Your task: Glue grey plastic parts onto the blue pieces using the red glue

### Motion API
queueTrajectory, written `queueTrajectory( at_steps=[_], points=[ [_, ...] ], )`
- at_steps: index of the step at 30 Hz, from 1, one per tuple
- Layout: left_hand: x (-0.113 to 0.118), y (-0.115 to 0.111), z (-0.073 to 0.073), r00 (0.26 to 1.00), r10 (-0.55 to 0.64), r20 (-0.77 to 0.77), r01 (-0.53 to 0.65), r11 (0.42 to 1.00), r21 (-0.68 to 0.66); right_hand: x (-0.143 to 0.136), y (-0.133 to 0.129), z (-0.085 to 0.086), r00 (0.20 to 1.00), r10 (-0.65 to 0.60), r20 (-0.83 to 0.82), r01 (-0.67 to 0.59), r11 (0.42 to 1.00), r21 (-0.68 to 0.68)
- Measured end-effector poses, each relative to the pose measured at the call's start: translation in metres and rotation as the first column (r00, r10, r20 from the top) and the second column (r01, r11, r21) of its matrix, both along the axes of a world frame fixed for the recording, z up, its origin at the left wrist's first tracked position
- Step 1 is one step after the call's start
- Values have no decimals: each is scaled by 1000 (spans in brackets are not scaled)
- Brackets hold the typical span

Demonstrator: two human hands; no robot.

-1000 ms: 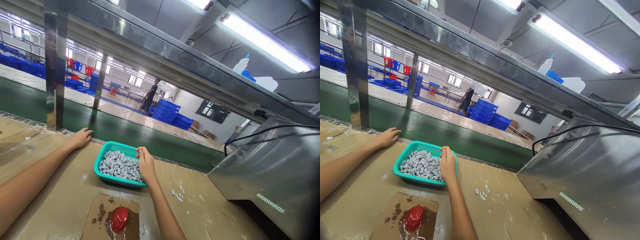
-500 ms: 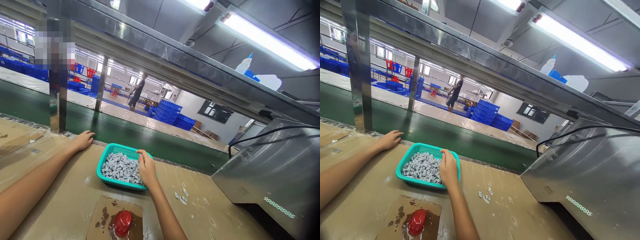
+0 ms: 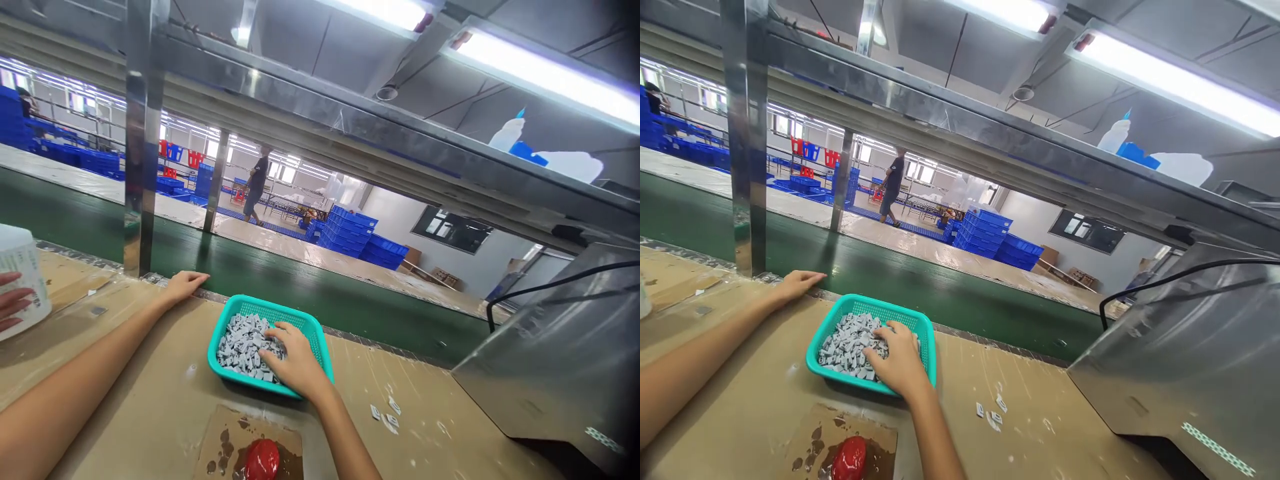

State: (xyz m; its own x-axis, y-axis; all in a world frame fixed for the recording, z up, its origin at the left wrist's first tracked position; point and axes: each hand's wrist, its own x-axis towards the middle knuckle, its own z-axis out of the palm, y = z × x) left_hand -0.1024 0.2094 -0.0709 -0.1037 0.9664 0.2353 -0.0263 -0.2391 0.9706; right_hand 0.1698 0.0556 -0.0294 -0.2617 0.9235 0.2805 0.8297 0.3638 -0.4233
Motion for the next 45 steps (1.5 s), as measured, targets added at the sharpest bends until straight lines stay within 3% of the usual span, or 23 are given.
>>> queueTrajectory(
  at_steps=[3, 7, 12, 17, 26, 45],
  points=[
    [-6, -8, 19, 932, -83, 352, 56, 995, 85, 0, 2, 4, 1000, 12, 11, -12, 1000, -6],
    [-13, -19, 29, 684, -209, 699, 138, 978, 158, 0, 4, 6, 999, 40, 15, -40, 999, -35],
    [-14, -23, 26, 483, -239, 843, 173, 969, 175, 1, 3, 4, 999, 33, 36, -30, 998, -63],
    [-15, -20, 24, 371, -240, 897, 174, 967, 187, 1, 5, 5, 998, 28, 56, -24, 997, -69],
    [-19, -18, 22, 307, -234, 923, 155, 969, 194, 1, 7, 4, 997, 31, 74, -26, 997, -75],
    [-17, -18, 24, 313, -221, 924, 198, 966, 163, 2, 4, 4, 996, 29, 85, -22, 996, -90]
  ],
)
